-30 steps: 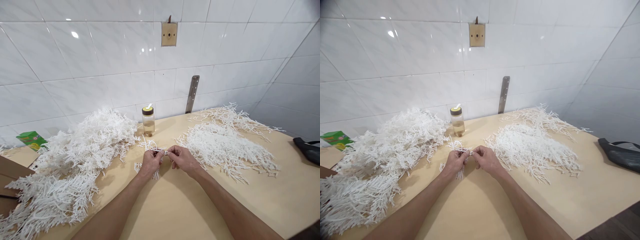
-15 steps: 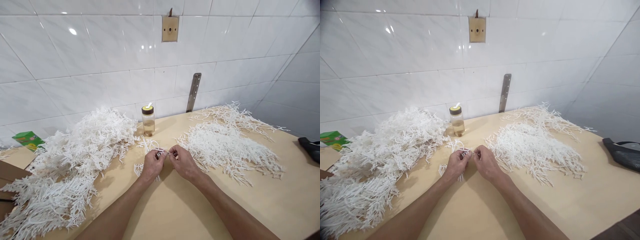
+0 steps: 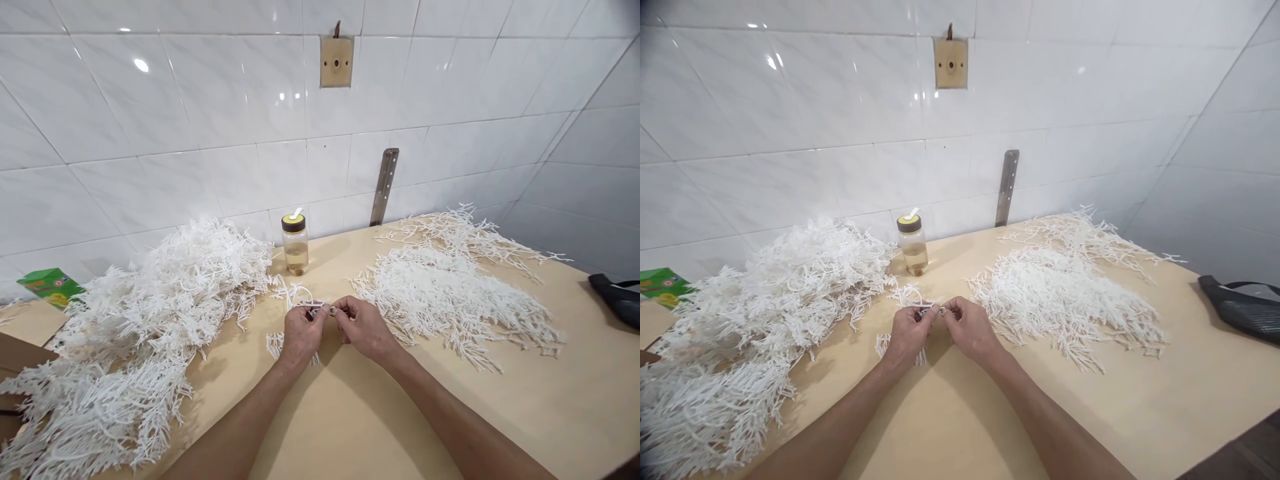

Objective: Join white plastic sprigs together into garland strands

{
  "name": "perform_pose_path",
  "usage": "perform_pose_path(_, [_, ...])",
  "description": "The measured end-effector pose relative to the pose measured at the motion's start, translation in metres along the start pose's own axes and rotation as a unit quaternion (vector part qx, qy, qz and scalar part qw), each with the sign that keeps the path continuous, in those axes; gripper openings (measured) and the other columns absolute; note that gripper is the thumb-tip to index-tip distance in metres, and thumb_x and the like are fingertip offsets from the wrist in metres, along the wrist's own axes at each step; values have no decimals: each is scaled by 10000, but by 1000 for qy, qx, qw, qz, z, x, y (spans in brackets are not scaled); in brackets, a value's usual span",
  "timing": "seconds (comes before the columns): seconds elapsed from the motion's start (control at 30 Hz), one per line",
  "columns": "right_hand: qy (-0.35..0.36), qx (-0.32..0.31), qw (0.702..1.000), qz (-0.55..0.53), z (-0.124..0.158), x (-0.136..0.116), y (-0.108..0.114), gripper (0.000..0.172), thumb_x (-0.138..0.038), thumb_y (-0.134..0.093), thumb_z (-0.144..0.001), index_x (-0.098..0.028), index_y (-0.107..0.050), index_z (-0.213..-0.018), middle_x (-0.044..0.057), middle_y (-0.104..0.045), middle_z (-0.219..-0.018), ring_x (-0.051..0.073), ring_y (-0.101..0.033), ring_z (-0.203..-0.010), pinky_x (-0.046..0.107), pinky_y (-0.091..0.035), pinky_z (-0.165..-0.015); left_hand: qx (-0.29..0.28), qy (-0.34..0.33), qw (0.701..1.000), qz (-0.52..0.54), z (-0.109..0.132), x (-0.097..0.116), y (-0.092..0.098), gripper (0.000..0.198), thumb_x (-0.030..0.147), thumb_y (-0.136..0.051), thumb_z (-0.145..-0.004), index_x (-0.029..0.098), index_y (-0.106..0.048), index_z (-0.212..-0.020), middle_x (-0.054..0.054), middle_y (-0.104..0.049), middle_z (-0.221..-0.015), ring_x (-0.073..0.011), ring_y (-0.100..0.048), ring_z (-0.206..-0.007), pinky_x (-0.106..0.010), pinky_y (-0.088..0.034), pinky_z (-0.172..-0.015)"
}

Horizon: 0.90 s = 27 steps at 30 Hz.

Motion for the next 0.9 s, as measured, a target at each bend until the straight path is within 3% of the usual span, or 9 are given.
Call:
perform_pose_path(0.2, [-8, 43, 996, 77, 0, 0, 1, 162, -323, -527, -805, -191, -621, -806, 2, -657, -630, 135, -598, -453, 239, -460, -469, 41, -45, 997, -41, 1, 8, 5, 238, 361, -610, -772, 149, -651, -670, -14, -589, -617, -144, -521, -604, -251, -399, -608])
perform_pose_path(0.33, [-71, 37, 995, 61, -4, 13, -2, 133, -285, -506, -781, -200, -606, -759, -13, -627, -543, 155, -616, -449, 241, -457, -470, 66, -103, 991, -48, 2, 17, 7, 183, 312, -611, -767, 170, -585, -654, 7, -540, -625, -132, -485, -603, -248, -392, -613])
perform_pose_path(0.47, [-106, 29, 993, 39, -7, 21, -3, 120, -265, -489, -760, -203, -589, -739, -13, -622, -543, 159, -609, -438, 248, -444, -474, 53, -123, 990, -53, 3, 24, 4, 193, 278, -603, -785, 176, -545, -632, 19, -501, -628, -120, -465, -598, -242, -379, -605])
perform_pose_path(0.6, [-26, 133, 975, 177, -8, 3, 25, 103, -239, -504, -739, -201, -575, -676, 32, -639, -611, 180, -608, -568, 276, -437, -578, 37, -145, 988, -36, 10, 32, 1, 246, 303, -616, -796, 178, -530, -602, 22, -481, -621, -117, -448, -611, -236, -373, -615])
perform_pose_path(0.67, [22, 191, 955, 226, -6, -7, 41, 111, -243, -504, -748, -202, -564, -664, 48, -646, -660, 188, -595, -621, 289, -428, -623, 28, -127, 991, -12, 10, 29, 1, 244, 358, -633, -796, 174, -584, -645, 12, -527, -646, -122, -471, -626, -237, -381, -621])
perform_pose_path(0.8, [45, 221, 952, 207, -7, -6, 66, 126, -303, -517, -786, -203, -592, -772, 34, -641, -668, 183, -579, -600, 305, -434, -651, 33, -20, 999, 33, 1, 5, 4, 395, 504, -622, -791, 158, -613, -601, -10, -574, -620, -131, -492, -596, -242, -374, -579])
perform_pose_path(0.9, [60, 264, 936, 225, -5, -8, 86, 129, -232, -510, -760, -194, -605, -839, 63, -659, -780, 180, -578, -606, 335, -450, -688, 35, 22, 997, 63, -2, -3, 7, 474, 573, -591, -794, 152, -625, -578, -19, -558, -569, -124, -467, -545, -236, -341, -518])
Point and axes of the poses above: each hand's wrist, its own z-axis away from the middle knuckle, its own y-axis out of the back of the hand, x = y × z, the point moved 9 cm from there along -z, towards the middle knuckle
